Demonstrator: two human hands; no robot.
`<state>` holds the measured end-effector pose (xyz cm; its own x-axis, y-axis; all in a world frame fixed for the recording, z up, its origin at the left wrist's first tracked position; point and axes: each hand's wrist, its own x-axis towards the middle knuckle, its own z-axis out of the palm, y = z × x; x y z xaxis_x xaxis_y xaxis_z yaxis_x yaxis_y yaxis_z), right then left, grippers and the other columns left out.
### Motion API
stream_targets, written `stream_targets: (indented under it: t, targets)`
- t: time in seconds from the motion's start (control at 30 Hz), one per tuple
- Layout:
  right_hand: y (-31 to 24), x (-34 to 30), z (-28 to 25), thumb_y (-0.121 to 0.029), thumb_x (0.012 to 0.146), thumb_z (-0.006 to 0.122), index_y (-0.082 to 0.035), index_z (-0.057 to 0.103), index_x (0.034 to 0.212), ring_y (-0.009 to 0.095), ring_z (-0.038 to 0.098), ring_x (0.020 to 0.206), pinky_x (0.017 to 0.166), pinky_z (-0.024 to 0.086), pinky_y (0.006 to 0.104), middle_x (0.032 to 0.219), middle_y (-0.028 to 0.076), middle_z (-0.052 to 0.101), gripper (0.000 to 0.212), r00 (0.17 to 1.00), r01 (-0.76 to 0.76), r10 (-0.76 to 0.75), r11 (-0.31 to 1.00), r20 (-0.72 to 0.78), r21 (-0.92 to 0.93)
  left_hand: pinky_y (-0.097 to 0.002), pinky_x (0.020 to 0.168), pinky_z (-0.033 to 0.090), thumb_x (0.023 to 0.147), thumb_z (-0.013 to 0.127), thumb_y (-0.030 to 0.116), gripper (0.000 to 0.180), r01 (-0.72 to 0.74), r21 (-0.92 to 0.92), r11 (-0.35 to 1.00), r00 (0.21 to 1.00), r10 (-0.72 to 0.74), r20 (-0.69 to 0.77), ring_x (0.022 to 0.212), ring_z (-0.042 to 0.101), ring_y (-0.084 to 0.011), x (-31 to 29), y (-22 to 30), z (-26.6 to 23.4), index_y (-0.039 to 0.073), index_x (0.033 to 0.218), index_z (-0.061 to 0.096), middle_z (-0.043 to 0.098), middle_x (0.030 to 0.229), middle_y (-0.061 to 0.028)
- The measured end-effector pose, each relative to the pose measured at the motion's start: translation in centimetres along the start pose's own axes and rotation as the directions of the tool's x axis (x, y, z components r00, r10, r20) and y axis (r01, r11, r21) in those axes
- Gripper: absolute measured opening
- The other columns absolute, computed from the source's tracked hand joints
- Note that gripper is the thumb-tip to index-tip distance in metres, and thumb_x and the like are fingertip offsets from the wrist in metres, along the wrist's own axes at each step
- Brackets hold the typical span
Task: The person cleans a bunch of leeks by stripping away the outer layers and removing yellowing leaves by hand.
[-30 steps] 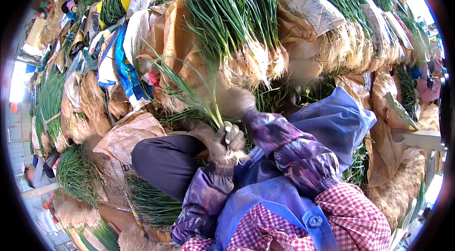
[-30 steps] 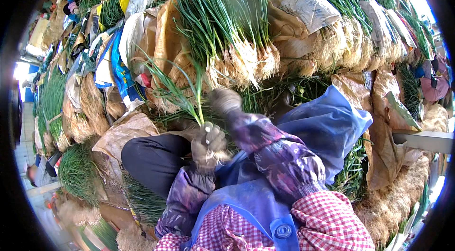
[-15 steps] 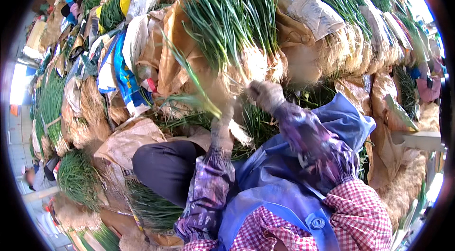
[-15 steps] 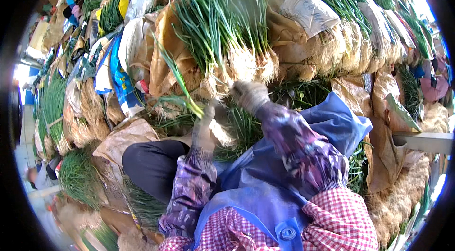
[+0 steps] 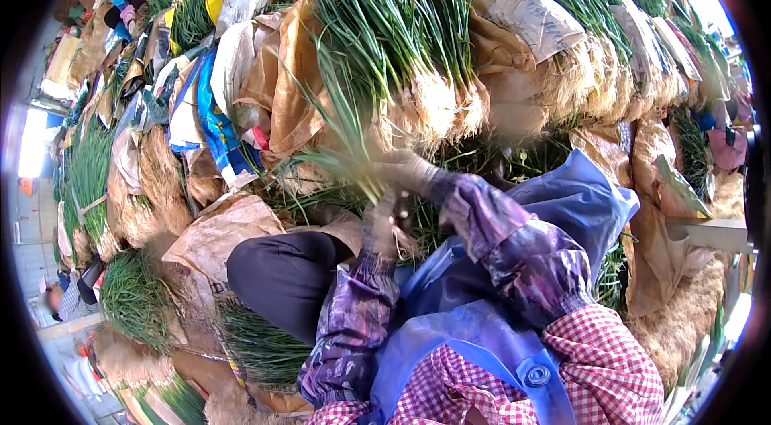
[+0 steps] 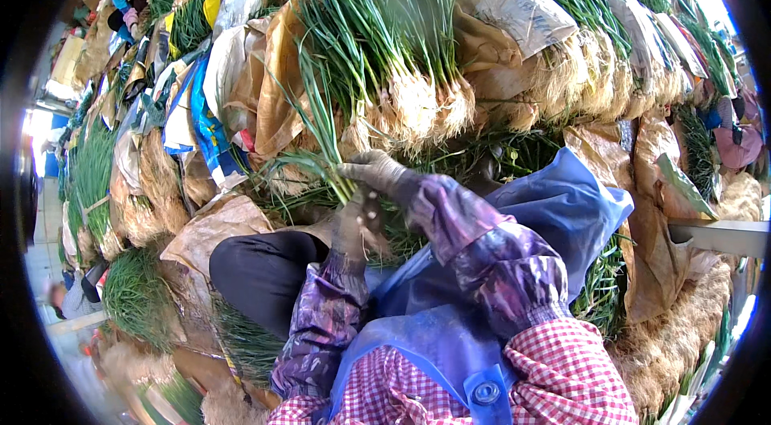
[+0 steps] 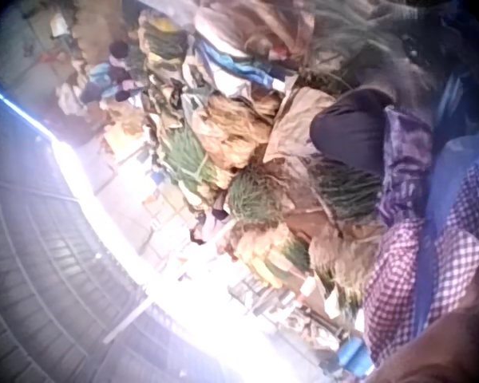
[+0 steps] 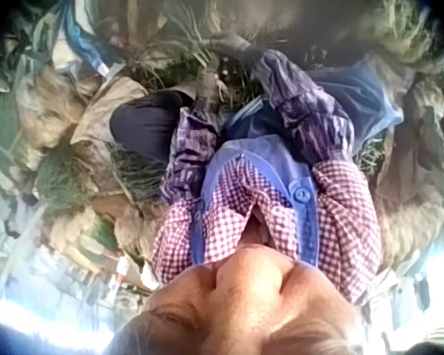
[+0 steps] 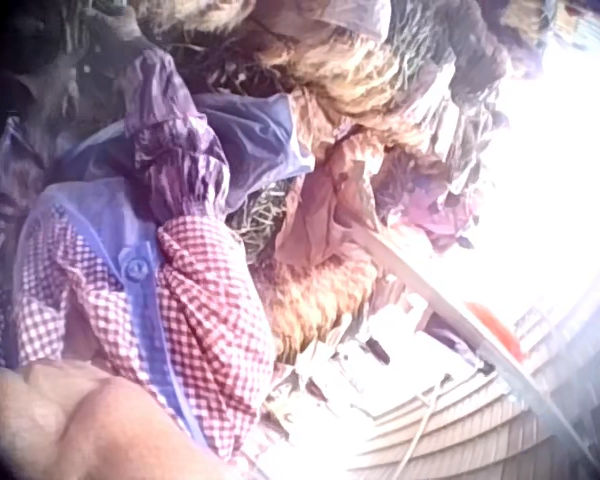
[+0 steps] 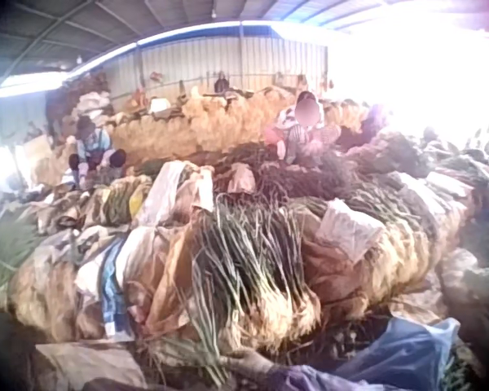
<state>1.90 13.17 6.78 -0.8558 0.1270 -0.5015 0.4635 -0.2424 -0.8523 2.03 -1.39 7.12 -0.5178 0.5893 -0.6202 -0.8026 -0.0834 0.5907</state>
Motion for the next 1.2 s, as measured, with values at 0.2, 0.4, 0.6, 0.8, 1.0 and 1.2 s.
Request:
stream_targets:
  t: [0.2,0.4,0.6,0.8,1.0,1.2]
  targets:
    - [5.4,1.9,-3.2,-0.024,0.087,0.063,-0.002,0.062,0.103,0.006,0.047,0.054,0.048,0.041,0.0231,0.073,-0.002,0.057,0.027,0.982,0.022,0.061,0.904,-0.18,0.426,-0.0226,0.039,0.031,0.091,0.056,0.027,0.025,-0.041,-0.435,0.9,0.882,0.237,0.407,0.045,0.037,-0.0116,-0.6,1.6,0.1,0.003,0.092,0.053,0.045,0.059,-0.0023]
    - [0.2,0.3,1.3,-0.021,0.083,0.069,0.003,0.061,0.103,0.012,0.055,0.06,0.053,0.046,0.0254,0.071,0.005,0.06,0.032,0.995,-0.041,0.066,0.948,-0.07,0.315,-0.0231,0.039,0.029,0.093,0.052,0.028,0.023,0.002,-0.418,0.909,0.958,0.117,0.26,0.044,0.036,-0.0113,0.2,0.9,-0.5,0.005,0.096,0.051,0.044,0.059,-0.0016]
    - [0.0,2.2,-2.2,-0.028,0.088,0.057,-0.009,0.067,0.093,0.02,0.065,0.077,0.069,0.054,0.0333,0.087,0.009,0.066,0.022,0.964,-0.126,0.246,0.097,-0.098,-0.987,-0.0233,0.04,0.031,0.092,0.054,0.018,0.022,-0.209,-0.413,0.886,0.93,0.311,0.197,0.046,0.038,-0.0103,0.0,2.7,-0.2,0.0,0.105,0.054,0.046,0.06,-0.0022]
    - [-7.6,7.3,-6.4,-0.038,0.079,0.063,-0.011,0.065,0.092,0.027,0.063,0.077,0.07,0.05,0.0407,0.086,0.01,0.066,0.029,0.837,-0.241,-0.34,0.475,-0.429,-0.846,-0.0239,0.059,0.05,0.09,0.058,0.018,0.028,-0.085,-0.356,0.931,0.981,0.14,0.133,0.074,0.061,-0.0139,3.2,2.0,-1.5,0.003,0.114,0.056,0.061,0.077,-0.0021]
    - [-9.0,4.3,-4.4,-0.029,0.081,0.069,-0.01,0.067,0.092,0.014,0.063,0.076,0.068,0.052,0.0283,0.085,0.006,0.067,0.022,0.943,0.053,-0.248,0.769,-0.221,-0.637,-0.0248,0.053,0.049,0.085,0.066,0.018,0.021,-0.273,-0.207,0.939,0.962,0.271,-0.038,0.064,0.06,-0.0124,1.6,4.6,1.6,0.006,0.1,0.059,0.062,0.075,-0.0034]
    - [-3.1,1.1,-1.2,-0.036,0.078,0.072,-0.002,0.065,0.104,0.017,0.062,0.08,0.076,0.05,0.0316,0.089,0.009,0.066,0.043,0.991,0.06,-0.098,0.935,-0.091,-0.35,-0.0261,0.061,0.048,0.084,0.068,0.022,0.026,-0.101,-0.175,0.979,0.995,0.098,-0.028,0.07,0.057,-0.011,1.2,1.5,0.3,0.008,0.104,0.058,0.059,0.083,-0.0008]
